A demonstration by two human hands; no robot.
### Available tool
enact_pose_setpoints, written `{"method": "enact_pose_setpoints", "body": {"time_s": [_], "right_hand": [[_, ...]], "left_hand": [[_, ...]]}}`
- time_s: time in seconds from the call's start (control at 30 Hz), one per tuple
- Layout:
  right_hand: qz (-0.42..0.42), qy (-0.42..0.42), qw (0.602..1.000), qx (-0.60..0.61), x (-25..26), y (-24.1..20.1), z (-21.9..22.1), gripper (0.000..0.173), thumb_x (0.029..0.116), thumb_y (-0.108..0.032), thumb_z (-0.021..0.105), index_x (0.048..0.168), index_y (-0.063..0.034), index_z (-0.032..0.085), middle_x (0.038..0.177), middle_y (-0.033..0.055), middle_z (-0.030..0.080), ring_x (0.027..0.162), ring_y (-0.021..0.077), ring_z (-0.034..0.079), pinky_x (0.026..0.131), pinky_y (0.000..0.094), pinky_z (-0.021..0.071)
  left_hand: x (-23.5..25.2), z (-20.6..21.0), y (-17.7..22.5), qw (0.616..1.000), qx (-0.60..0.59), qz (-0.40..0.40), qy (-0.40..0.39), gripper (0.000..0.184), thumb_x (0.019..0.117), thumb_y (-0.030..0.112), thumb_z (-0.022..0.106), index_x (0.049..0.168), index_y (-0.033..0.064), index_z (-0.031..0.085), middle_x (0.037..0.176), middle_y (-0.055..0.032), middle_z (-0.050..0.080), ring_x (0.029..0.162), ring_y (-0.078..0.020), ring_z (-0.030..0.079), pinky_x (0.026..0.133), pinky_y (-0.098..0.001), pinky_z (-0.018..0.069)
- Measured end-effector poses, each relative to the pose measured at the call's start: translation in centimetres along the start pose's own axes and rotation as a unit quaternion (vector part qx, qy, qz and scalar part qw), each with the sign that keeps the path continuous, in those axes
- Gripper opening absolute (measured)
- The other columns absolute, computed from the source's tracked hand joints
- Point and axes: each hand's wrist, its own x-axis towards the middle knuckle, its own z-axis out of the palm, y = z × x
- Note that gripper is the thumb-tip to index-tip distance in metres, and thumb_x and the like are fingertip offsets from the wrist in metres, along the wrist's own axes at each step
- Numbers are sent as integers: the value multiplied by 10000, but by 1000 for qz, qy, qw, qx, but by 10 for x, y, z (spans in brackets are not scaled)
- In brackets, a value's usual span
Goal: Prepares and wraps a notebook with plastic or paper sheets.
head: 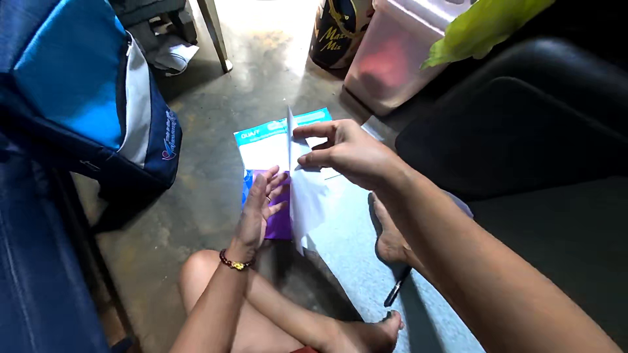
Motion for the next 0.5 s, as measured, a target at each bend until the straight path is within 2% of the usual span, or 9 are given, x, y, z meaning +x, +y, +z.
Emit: {"method": "enact_pose_setpoints", "body": {"time_s": [0.07,0.17,0.2,0.27,0.33,0.37,0.4,0.47,0.5], "right_hand": [[1,-14,1000,3,3,-4,11,488,918,80,651,1395,49,548,1254,164,615,700,53,634,655,203,560],[39,-20,999,0,-8,-24,30,372,1001,51,534,1371,35,556,1043,130,670,616,53,587,607,198,523],[58,-38,997,21,-4,-27,35,366,1036,29,489,1400,39,531,1086,142,667,630,55,607,634,203,537],[44,-88,992,81,21,-11,46,414,1053,14,422,1463,51,462,1201,164,608,653,49,606,640,203,542],[39,-106,989,95,33,-3,53,417,1051,15,395,1461,46,464,1164,160,610,654,56,589,625,212,526],[40,-113,989,85,35,-2,55,416,1056,11,392,1465,38,468,1192,163,607,673,64,591,629,218,521],[40,-117,990,67,36,-2,55,421,1059,4,396,1473,24,474,1252,167,600,697,70,597,635,223,517],[22,-110,993,36,34,-3,52,415,1074,-25,405,1480,-1,489,1364,157,572,757,67,610,659,225,513],[-6,-83,996,27,32,0,47,402,1076,-43,413,1463,0,515,1370,156,586,804,79,624,690,243,517]], "left_hand": [[1,-8,21,1000,16,-4,-10,962,913,809,361,1542,82,370,1465,-76,542,1274,-179,581,1008,-384,515],[0,-24,44,999,25,-32,-26,923,905,750,500,1557,111,364,1387,-52,617,1193,-146,639,963,-332,546],[0,-29,49,998,38,-46,-31,861,927,659,542,1566,120,338,1361,-46,628,1144,-129,657,915,-306,563],[2,-35,57,994,71,-75,-21,700,943,338,574,1563,137,319,1235,-41,659,1000,-106,677,807,-276,583],[3,-36,61,992,91,-93,3,669,938,22,566,1554,109,319,1116,-71,699,853,-90,688,710,-234,571],[4,-35,62,989,103,-101,20,684,923,-94,541,1547,83,323,1064,-90,700,798,-94,679,694,-233,565],[4,-33,64,987,118,-108,31,688,914,-156,507,1540,63,326,1050,-95,684,782,-94,662,699,-236,558],[6,-29,65,984,134,-111,49,638,920,-193,469,1508,37,377,1016,-92,680,755,-88,653,690,-232,556],[6,-28,66,983,136,-110,54,603,923,-196,466,1480,30,413,1012,-90,687,755,-89,664,688,-234,565]]}}
